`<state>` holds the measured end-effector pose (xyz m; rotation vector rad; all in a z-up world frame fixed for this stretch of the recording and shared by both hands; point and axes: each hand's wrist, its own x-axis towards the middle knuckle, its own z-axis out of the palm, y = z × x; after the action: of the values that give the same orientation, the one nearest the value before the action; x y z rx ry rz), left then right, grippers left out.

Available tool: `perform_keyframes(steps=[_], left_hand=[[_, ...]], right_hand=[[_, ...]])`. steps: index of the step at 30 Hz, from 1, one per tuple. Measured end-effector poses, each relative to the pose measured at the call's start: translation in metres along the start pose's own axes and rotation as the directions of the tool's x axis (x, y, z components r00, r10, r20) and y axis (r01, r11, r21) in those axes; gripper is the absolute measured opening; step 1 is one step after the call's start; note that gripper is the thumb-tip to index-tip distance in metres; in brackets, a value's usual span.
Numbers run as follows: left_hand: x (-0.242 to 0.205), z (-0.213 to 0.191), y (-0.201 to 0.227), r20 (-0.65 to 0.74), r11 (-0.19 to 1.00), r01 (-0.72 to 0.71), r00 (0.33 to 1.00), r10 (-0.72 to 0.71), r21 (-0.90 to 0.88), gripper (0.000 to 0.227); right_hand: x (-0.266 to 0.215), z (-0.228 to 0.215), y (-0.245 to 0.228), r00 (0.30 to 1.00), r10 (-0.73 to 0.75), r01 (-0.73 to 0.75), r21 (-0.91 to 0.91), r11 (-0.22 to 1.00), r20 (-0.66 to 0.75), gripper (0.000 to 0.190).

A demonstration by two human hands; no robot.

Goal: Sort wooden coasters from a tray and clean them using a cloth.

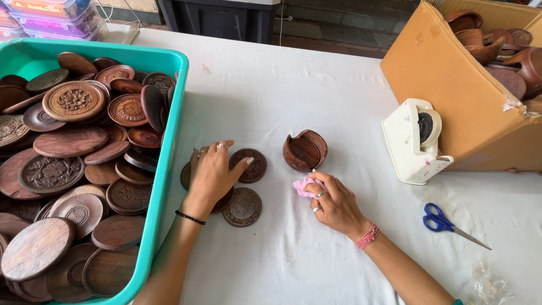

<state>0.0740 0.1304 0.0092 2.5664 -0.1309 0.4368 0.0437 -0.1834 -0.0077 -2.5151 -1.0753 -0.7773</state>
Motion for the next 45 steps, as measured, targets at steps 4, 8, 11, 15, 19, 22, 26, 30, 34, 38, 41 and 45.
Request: perform_keyframes(steps=[4,8,11,15,19,22,26,30,34,38,41,45], left_hand=[[0.000,-0.001,0.004,-0.018,0.996,-0.031,0.999,0.033,0.079,0.064],[-0.001,0.023,-0.032,-0.056,0.994,0.106,0.993,-0.103,0.037,0.061],[-0.011,0.013,-0.025,-0.048,0.942,0.234,0.972,-0.229,0.239,0.067],[-0.020,0.029,-0.036,-0.091,0.852,0.170,0.985,-0.144,0.495,0.066],[-0.012,-0.009,0.008,0.200,0.913,0.338,0.902,-0.384,0.227,0.061],[-0.014,-0.019,0.050,-0.068,0.991,0.106,0.991,-0.111,-0.078,0.061],[-0.041,0.048,0.085,0.507,-0.012,0.509,0.860,0.057,-0.861,0.055],[-0.069,0.084,0.095,0.653,-0.479,0.671,0.720,0.236,-0.566,0.055],[-0.055,0.033,0.116,0.565,-0.501,0.602,0.788,0.245,-0.622,0.055],[-0.058,0.045,0.104,0.570,-0.498,0.550,0.811,0.129,-0.670,0.061],[-0.061,0.055,0.106,0.639,-0.490,0.612,0.757,0.136,-0.621,0.061],[-0.060,0.043,0.112,0.667,-0.363,0.708,0.701,0.253,-0.606,0.057]], right_hand=[[0.000,0.000,0.002,1.000,0.022,-0.022,-0.004,1.000,0.022,0.030],[0.000,-0.002,0.001,1.000,0.013,-0.013,0.001,1.000,0.019,0.030],[0.002,-0.004,0.000,1.000,0.006,-0.006,-0.004,1.000,0.010,0.030],[0.000,0.001,0.004,1.000,0.003,-0.003,0.004,1.000,0.028,0.032],[0.001,-0.002,0.001,0.999,0.031,-0.032,0.070,0.997,0.016,0.033],[0.006,-0.010,-0.013,0.983,0.111,-0.068,0.272,0.960,-0.148,0.038],[-0.007,-0.002,-0.033,0.977,-0.010,0.074,0.292,0.953,-0.215,0.038],[-0.008,0.010,-0.034,0.963,-0.224,0.252,0.208,0.945,-0.151,0.045],[0.013,-0.013,-0.038,0.990,-0.024,0.042,0.128,0.991,-0.142,0.045],[0.005,-0.002,-0.049,0.993,-0.090,0.104,0.224,0.969,-0.076,0.054],[0.013,-0.004,-0.045,0.992,-0.118,0.127,0.211,0.969,-0.054,0.058],[0.011,-0.014,-0.026,0.978,0.079,-0.014,0.314,0.949,-0.193,0.049]])
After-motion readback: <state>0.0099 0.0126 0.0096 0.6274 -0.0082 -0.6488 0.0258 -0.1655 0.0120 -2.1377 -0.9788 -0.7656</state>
